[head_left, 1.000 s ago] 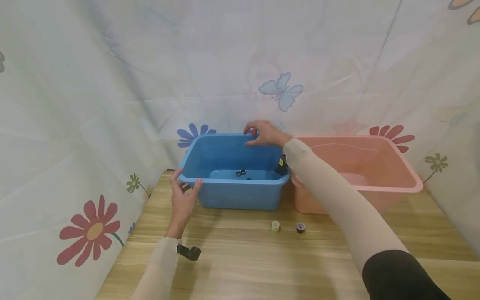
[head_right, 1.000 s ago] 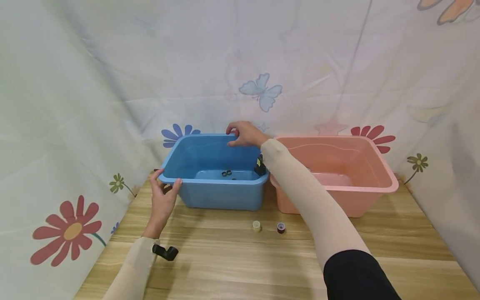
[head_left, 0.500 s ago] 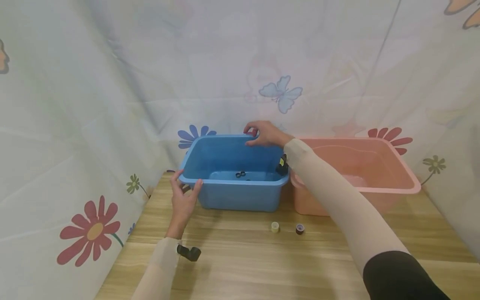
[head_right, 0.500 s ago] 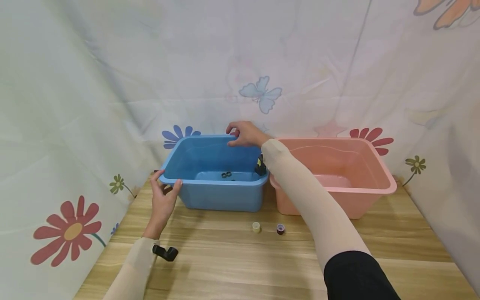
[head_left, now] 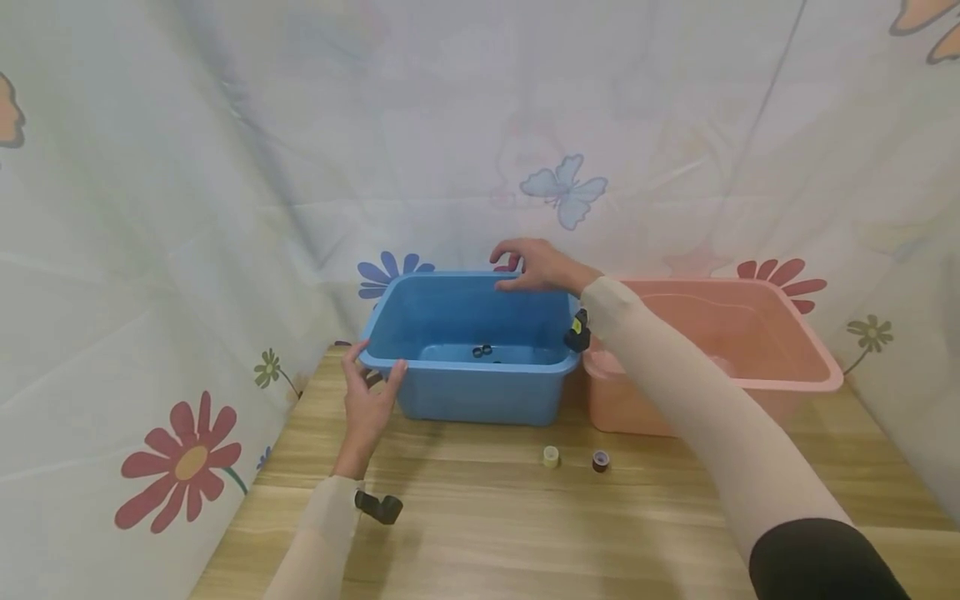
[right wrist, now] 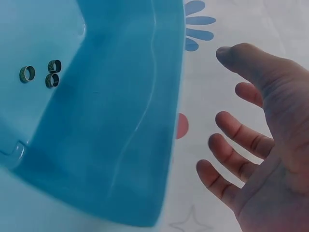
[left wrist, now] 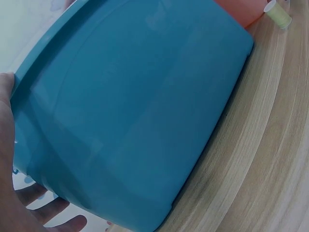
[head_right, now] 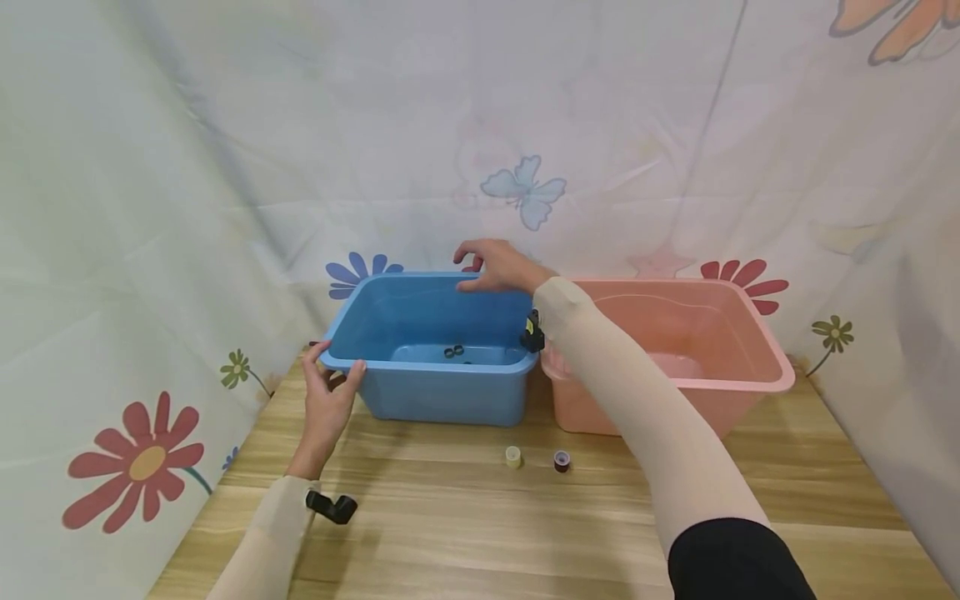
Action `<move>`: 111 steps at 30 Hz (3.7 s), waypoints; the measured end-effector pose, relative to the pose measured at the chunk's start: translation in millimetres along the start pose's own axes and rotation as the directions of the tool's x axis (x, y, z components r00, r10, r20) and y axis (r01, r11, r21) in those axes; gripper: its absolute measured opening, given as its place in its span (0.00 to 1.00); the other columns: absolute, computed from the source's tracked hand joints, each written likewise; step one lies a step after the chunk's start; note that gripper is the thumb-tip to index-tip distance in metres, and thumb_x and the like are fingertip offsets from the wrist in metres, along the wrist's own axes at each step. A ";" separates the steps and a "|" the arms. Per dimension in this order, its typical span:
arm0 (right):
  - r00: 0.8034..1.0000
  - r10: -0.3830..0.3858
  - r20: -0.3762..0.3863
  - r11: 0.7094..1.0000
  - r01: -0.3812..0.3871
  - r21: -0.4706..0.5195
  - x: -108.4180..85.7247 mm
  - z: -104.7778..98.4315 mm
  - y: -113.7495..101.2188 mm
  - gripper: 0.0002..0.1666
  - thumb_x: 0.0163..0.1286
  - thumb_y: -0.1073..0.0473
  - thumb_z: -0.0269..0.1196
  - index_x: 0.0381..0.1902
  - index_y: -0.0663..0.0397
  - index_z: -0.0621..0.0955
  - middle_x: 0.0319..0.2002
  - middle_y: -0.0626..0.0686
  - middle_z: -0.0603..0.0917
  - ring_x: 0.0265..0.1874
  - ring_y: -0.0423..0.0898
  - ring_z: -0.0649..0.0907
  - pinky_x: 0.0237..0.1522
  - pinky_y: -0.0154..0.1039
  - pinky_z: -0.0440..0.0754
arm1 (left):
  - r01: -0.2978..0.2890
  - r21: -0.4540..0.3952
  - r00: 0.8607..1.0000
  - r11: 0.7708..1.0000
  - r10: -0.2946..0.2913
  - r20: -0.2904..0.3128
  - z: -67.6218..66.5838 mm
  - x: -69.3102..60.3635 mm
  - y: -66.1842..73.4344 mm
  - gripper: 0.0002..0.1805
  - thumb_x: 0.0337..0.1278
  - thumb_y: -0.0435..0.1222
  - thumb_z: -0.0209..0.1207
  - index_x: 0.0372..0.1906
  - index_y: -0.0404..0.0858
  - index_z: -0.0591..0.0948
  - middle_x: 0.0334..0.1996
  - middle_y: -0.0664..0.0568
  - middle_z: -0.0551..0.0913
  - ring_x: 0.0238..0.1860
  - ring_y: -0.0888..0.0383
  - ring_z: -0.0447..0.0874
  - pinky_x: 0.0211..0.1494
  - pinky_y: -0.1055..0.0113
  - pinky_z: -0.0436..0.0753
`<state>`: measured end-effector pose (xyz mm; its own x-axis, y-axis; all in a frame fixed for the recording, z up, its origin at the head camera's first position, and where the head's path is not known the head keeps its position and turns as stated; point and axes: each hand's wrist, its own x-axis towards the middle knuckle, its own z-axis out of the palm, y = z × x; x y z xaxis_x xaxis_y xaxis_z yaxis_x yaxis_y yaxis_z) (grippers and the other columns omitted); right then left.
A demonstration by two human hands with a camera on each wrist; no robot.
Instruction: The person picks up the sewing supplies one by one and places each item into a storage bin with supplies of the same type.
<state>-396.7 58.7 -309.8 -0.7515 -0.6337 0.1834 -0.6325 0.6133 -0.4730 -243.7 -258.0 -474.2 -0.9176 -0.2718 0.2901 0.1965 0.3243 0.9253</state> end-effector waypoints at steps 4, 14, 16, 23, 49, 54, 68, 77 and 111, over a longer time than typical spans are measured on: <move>1.000 -0.019 0.005 1.000 0.019 -0.011 -7.7 -5.9 -3.3 0.37 0.66 0.47 0.72 0.70 0.47 0.73 0.59 0.61 0.80 0.51 0.55 0.81 0.49 0.46 0.85 | 0.001 0.001 1.000 1.000 -0.001 -0.002 0.9 0.3 -0.3 0.42 0.65 0.56 0.65 0.76 0.62 0.54 0.74 0.39 0.64 0.65 0.38 0.73 0.60 0.39 0.78; 0.995 -0.098 -0.005 0.995 0.098 0.022 -32.7 -17.9 -15.9 0.46 0.64 0.48 0.74 0.75 0.43 0.67 0.59 0.55 0.78 0.52 0.50 0.81 0.48 0.46 0.86 | 0.000 0.004 1.000 1.000 0.000 -0.006 0.2 1.2 0.1 0.41 0.63 0.58 0.65 0.74 0.65 0.54 0.74 0.39 0.64 0.65 0.38 0.73 0.59 0.39 0.79; 0.995 -0.104 -0.004 0.994 0.104 0.029 -38.0 -19.7 -18.0 0.47 0.63 0.47 0.74 0.76 0.41 0.66 0.60 0.53 0.78 0.53 0.50 0.81 0.50 0.47 0.85 | 0.003 0.005 1.000 1.000 -0.003 -0.005 0.4 1.8 -0.3 0.41 0.63 0.58 0.65 0.74 0.66 0.55 0.74 0.39 0.65 0.65 0.38 0.73 0.59 0.39 0.79; 0.994 -0.113 -0.001 0.993 0.113 0.033 -54.8 -23.8 -23.9 0.52 0.63 0.45 0.74 0.79 0.36 0.60 0.63 0.52 0.76 0.56 0.49 0.80 0.52 0.49 0.84 | 0.001 0.002 1.000 1.000 -0.001 0.011 1.4 1.8 -0.4 0.43 0.64 0.57 0.65 0.76 0.63 0.53 0.74 0.40 0.64 0.66 0.38 0.72 0.60 0.39 0.77; 0.971 -0.219 -0.095 0.975 0.221 0.017 -137.4 -19.8 -26.6 0.51 0.60 0.48 0.78 0.77 0.39 0.65 0.63 0.47 0.77 0.56 0.45 0.79 0.51 0.51 0.82 | 0.020 -0.010 1.000 1.000 -0.020 0.008 1.1 1.2 1.6 0.43 0.64 0.58 0.65 0.76 0.64 0.53 0.75 0.40 0.62 0.67 0.38 0.70 0.61 0.37 0.76; 0.964 -0.241 -0.112 0.970 0.244 0.013 -157.4 -17.9 -25.5 0.49 0.60 0.45 0.78 0.75 0.39 0.68 0.65 0.44 0.77 0.54 0.41 0.79 0.50 0.48 0.83 | 0.017 -0.014 1.000 1.000 -0.017 0.004 1.5 1.4 0.9 0.42 0.65 0.57 0.64 0.76 0.63 0.53 0.74 0.40 0.63 0.67 0.38 0.70 0.61 0.38 0.76; 0.958 -0.248 -0.142 0.967 0.254 0.021 -210.8 -2.1 -19.2 0.46 0.60 0.49 0.78 0.73 0.39 0.70 0.57 0.42 0.81 0.50 0.43 0.81 0.47 0.43 0.84 | -0.008 -0.003 1.000 1.000 0.008 -0.012 2.6 3.0 -2.5 0.42 0.64 0.56 0.65 0.76 0.63 0.54 0.73 0.39 0.65 0.65 0.38 0.72 0.57 0.39 0.78; 0.962 -0.216 -0.166 0.974 0.225 0.040 -240.2 24.3 -4.1 0.47 0.58 0.49 0.80 0.72 0.46 0.73 0.62 0.44 0.80 0.50 0.42 0.82 0.47 0.43 0.85 | -0.007 0.003 1.000 1.000 0.007 -0.016 2.0 2.7 -1.9 0.42 0.65 0.56 0.64 0.76 0.62 0.54 0.73 0.40 0.64 0.65 0.37 0.72 0.58 0.39 0.77; 0.994 -0.090 -0.060 0.994 0.094 0.051 -278.8 138.8 65.5 0.48 0.54 0.54 0.81 0.70 0.55 0.73 0.60 0.53 0.80 0.55 0.51 0.81 0.58 0.52 0.78 | -0.006 -0.022 1.000 1.000 0.006 0.006 1.8 -8.1 30.8 0.42 0.69 0.49 0.63 0.78 0.49 0.53 0.74 0.34 0.63 0.66 0.34 0.71 0.58 0.40 0.76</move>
<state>-202.6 210.1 -511.6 -0.7012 -0.6571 0.2768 -0.6897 0.5266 -0.4971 -230.9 -244.1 -448.5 -0.9183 -0.2647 0.2942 0.2094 0.3057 0.9288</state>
